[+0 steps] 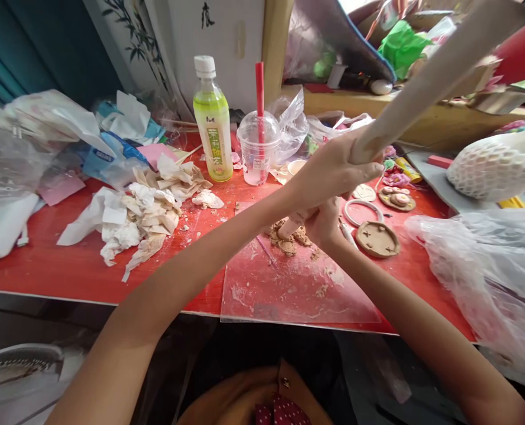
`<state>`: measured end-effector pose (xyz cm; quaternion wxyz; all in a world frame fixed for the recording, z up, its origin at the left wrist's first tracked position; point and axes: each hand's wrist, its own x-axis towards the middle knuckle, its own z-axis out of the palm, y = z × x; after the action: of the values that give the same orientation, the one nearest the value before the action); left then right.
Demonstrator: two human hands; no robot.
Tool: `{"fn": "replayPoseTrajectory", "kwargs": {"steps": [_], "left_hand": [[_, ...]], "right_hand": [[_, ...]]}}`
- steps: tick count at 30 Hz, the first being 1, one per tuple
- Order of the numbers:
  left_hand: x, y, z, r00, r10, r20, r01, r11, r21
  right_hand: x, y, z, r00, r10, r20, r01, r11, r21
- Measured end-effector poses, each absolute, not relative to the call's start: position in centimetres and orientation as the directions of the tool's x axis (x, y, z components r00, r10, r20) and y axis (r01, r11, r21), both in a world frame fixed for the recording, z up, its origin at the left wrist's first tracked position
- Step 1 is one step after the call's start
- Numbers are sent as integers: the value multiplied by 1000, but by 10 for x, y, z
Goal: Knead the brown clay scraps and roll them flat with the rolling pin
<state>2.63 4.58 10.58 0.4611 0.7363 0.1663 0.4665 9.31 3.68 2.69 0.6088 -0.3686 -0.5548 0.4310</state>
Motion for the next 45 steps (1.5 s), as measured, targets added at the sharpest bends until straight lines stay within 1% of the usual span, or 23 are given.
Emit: {"fn": "replayPoseTrajectory", "kwargs": {"steps": [2,4,7,9,14,17,20,23,27,30,32,34,36,38,40,41,42,43,45], "left_hand": [[15,44,117,437,698,567,-164,-558,814],[4,41,130,360,703,613,-89,-628,773],[-10,40,138,280,674,683,-35,-704,709],[-15,42,134,262,678,686,-54,-700,712],[-19,45,115,244,777,581,-63,-585,809],[-16,47,110,215,789,575,-80,-573,816],[-14,50,105,160,799,579,-108,-569,815],[-19,54,94,59,790,610,-188,-592,784],[-36,51,80,-118,766,631,-269,-637,722],[-44,47,76,-198,729,656,-323,-680,658],[-40,47,77,-170,731,660,-338,-673,658],[-28,51,81,-68,749,659,-326,-641,695],[-10,58,84,109,753,649,-272,-605,748],[6,65,86,287,712,641,-215,-604,767],[15,72,87,388,670,633,-191,-614,766],[15,75,87,403,662,632,-193,-614,766],[12,78,87,400,670,625,-191,-606,772],[6,81,88,377,693,614,-186,-593,783],[-10,86,93,258,751,608,-200,-574,794]], "right_hand": [[80,39,42,-14,910,415,-203,404,-892],[66,42,57,-71,881,467,-274,433,-859],[51,49,67,-135,871,472,-318,413,-854],[46,53,63,-140,883,448,-307,392,-867],[47,60,43,-133,894,427,-255,385,-887],[49,61,38,-161,896,414,-265,365,-893],[48,61,38,-146,895,422,-276,373,-886],[43,60,40,-201,876,439,-253,387,-887],[32,60,45,-400,821,408,-164,374,-913],[26,61,45,-455,792,407,-176,367,-913],[29,61,42,-432,793,429,-207,376,-903],[37,60,36,-344,824,451,-225,394,-891],[48,59,28,-179,866,466,-253,417,-873],[59,58,21,27,881,473,-291,460,-839],[65,60,17,159,870,466,-309,492,-814],[65,61,17,177,869,463,-305,495,-813],[63,63,19,149,877,456,-296,480,-826],[60,65,23,85,893,443,-285,447,-848],[49,70,37,-90,911,403,-259,369,-892]]}}
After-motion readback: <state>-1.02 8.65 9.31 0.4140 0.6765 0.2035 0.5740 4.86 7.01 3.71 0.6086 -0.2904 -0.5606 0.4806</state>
